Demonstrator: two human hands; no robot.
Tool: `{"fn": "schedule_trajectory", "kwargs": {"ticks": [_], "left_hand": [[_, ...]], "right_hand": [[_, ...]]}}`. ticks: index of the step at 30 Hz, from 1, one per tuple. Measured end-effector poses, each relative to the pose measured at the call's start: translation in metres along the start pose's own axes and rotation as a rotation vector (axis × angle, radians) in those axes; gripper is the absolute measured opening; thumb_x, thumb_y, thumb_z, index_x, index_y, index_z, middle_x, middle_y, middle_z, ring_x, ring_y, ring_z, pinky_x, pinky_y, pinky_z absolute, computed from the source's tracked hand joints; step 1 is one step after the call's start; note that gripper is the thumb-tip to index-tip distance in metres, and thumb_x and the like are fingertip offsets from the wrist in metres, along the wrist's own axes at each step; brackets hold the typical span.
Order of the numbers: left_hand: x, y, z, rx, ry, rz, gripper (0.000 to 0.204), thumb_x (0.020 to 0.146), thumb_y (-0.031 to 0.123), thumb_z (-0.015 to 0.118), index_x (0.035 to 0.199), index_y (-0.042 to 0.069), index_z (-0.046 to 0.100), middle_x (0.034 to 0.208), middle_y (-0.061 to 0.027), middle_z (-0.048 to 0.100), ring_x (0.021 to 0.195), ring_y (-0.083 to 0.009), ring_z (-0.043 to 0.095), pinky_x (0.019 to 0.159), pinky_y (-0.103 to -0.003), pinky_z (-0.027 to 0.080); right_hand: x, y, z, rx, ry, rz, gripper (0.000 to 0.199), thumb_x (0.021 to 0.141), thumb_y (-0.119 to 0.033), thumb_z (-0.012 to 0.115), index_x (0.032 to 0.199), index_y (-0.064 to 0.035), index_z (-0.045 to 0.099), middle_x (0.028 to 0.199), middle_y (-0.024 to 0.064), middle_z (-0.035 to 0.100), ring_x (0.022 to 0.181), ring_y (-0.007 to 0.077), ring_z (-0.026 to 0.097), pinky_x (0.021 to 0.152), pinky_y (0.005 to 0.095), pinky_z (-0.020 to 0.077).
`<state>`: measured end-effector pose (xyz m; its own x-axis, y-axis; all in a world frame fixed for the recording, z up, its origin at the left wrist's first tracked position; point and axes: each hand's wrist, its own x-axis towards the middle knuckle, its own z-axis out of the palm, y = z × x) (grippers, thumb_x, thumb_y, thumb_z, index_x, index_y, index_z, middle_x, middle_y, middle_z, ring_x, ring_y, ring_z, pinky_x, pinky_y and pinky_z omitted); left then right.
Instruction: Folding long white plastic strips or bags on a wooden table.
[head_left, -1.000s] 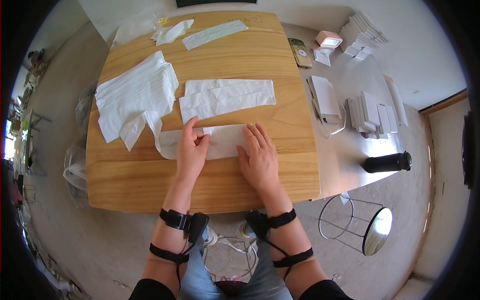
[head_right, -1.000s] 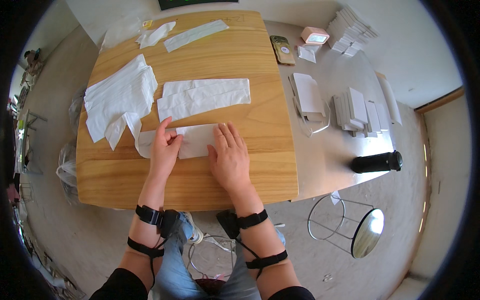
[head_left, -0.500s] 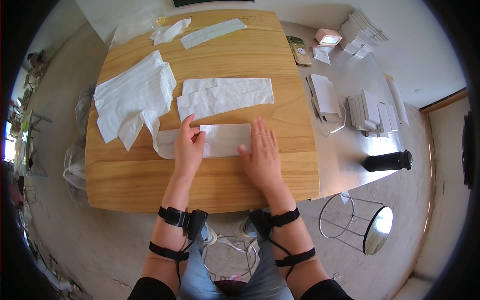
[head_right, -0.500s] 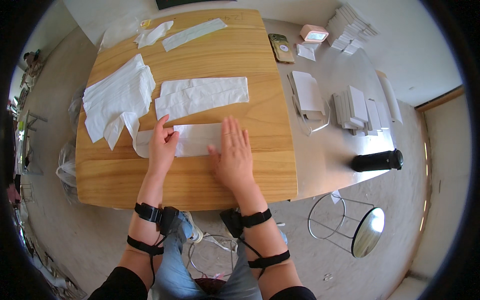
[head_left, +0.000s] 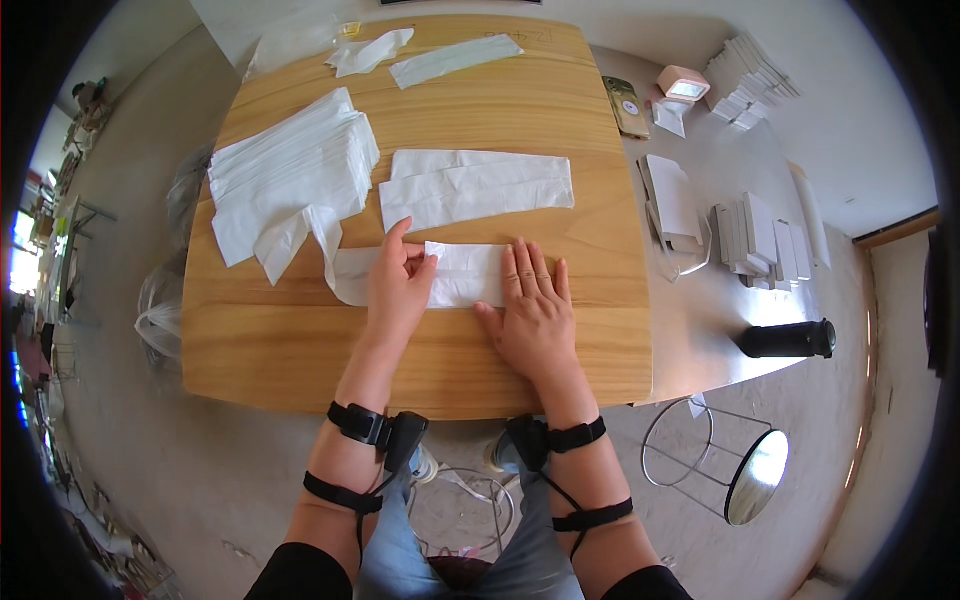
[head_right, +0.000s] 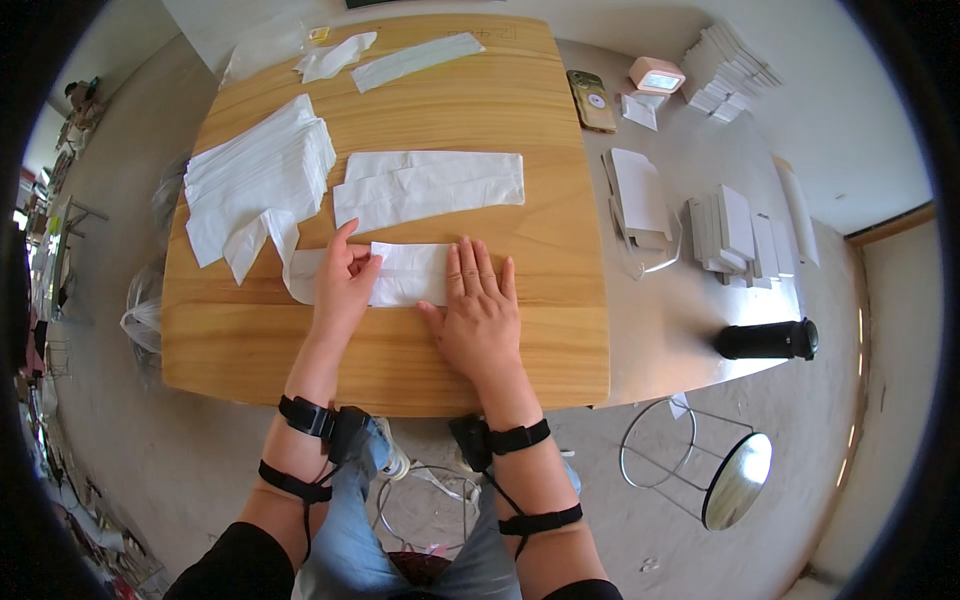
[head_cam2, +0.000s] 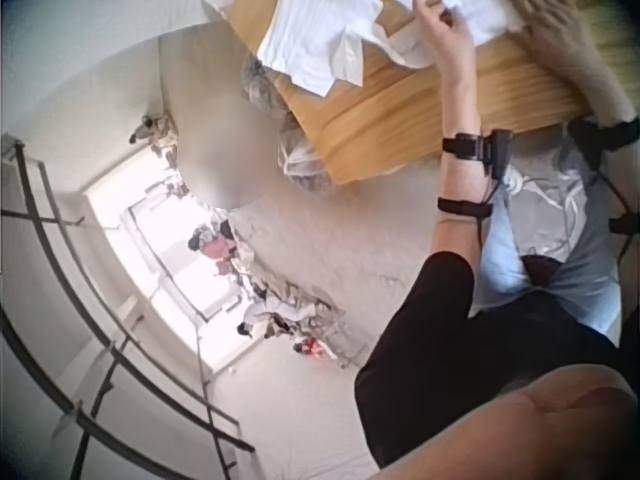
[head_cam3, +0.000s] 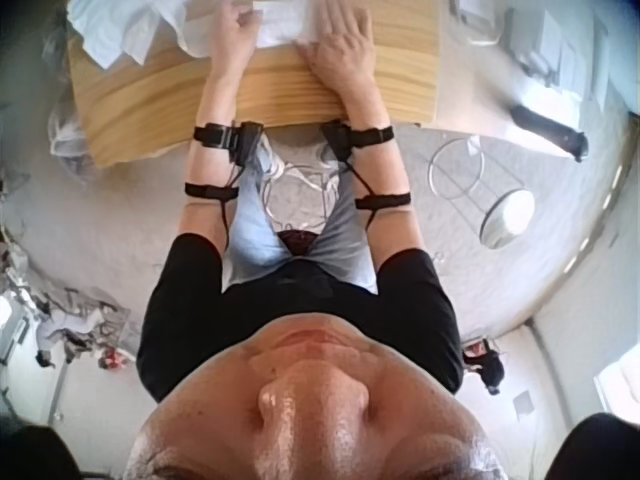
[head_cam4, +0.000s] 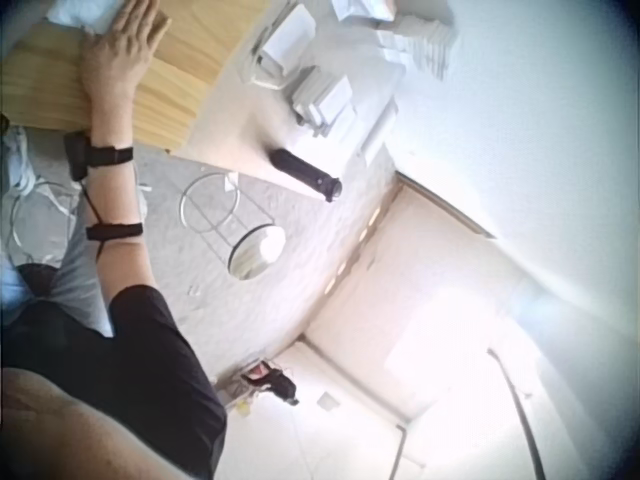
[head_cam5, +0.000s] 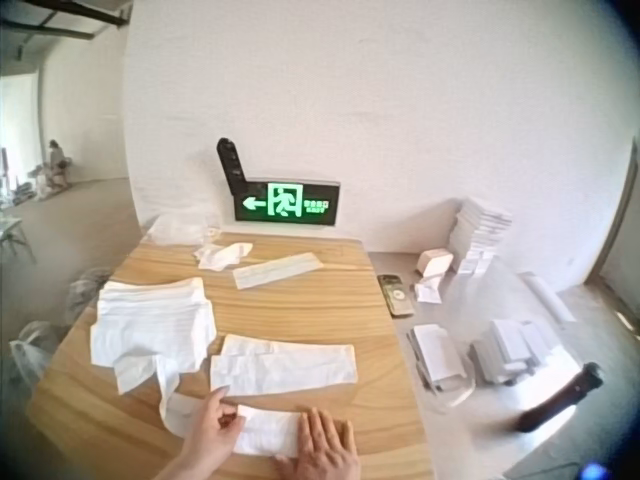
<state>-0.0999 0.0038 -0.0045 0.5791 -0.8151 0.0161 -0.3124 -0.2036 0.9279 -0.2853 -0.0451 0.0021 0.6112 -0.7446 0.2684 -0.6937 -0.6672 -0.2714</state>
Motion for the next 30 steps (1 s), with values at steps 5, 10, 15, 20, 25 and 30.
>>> {"fn": "schedule_trajectory", "kwargs": {"ticks": [5,10,15,20,25,30], "left_hand": [[-0.005,0.006,0.000,0.175,0.021,0.140,0.050,0.087,0.002,0.064,0.135,0.002,0.048,0.111,-0.0118,0.062,0.091,-0.0241,0.064,0.079,-0.035,0.053],[-0.013,0.005,-0.001,0.637,0.027,0.525,0.053,0.089,0.014,0.066,0.138,0.003,0.047,0.137,-0.0139,0.050,0.126,-0.0329,0.048,0.102,-0.047,0.041],[-0.030,-0.001,0.003,0.748,-0.149,0.543,0.063,0.096,0.036,0.056,0.148,0.005,0.037,0.156,-0.0113,0.032,0.145,-0.0296,0.029,0.115,-0.049,0.027],[-0.029,-0.007,0.005,0.777,-0.168,0.505,0.067,0.095,0.037,0.058,0.149,0.005,0.036,0.156,-0.0118,0.032,0.145,-0.0267,0.029,0.116,-0.048,0.025],[-0.018,0.003,-0.014,0.444,0.098,0.518,0.046,0.095,0.030,0.060,0.131,0.003,0.052,0.131,-0.0150,0.055,0.118,-0.0298,0.054,0.100,-0.043,0.041],[0.009,0.011,-0.079,-0.365,0.640,-0.109,0.023,0.098,0.021,0.059,0.111,0.003,0.060,0.099,-0.0093,0.062,0.088,-0.0227,0.057,0.080,-0.034,0.046]], "right_hand": [[0.000,0.001,-0.002,-0.031,-0.002,0.013,0.074,0.089,-0.047,0.058,0.141,0.0032,0.044,0.151,0.0157,0.041,0.142,0.0283,0.035,0.118,0.0509,0.0204],[0.000,0.000,-0.001,-0.028,-0.011,0.009,0.074,0.089,-0.046,0.059,0.141,0.0034,0.044,0.151,0.0162,0.040,0.142,0.0289,0.035,0.118,0.0512,0.0199],[0.002,-0.003,0.001,-0.026,-0.020,0.017,0.074,0.090,-0.044,0.059,0.142,0.0045,0.042,0.150,0.0192,0.041,0.142,0.0325,0.035,0.118,0.0512,0.0196],[0.002,-0.003,-0.001,-0.067,-0.029,-0.010,0.073,0.091,-0.044,0.058,0.142,0.0046,0.042,0.149,0.0189,0.042,0.142,0.0328,0.035,0.118,0.0512,0.0195],[0.000,-0.002,-0.002,-0.074,-0.060,-0.001,0.073,0.090,-0.043,0.060,0.144,0.0031,0.040,0.151,0.0180,0.040,0.143,0.0326,0.033,0.118,0.0503,0.0181],[0.000,-0.003,-0.006,-0.034,-0.073,0.021,0.078,0.090,-0.043,0.060,0.148,0.0022,0.033,0.154,0.0173,0.035,0.144,0.0324,0.030,0.119,0.0498,0.0176]]}}
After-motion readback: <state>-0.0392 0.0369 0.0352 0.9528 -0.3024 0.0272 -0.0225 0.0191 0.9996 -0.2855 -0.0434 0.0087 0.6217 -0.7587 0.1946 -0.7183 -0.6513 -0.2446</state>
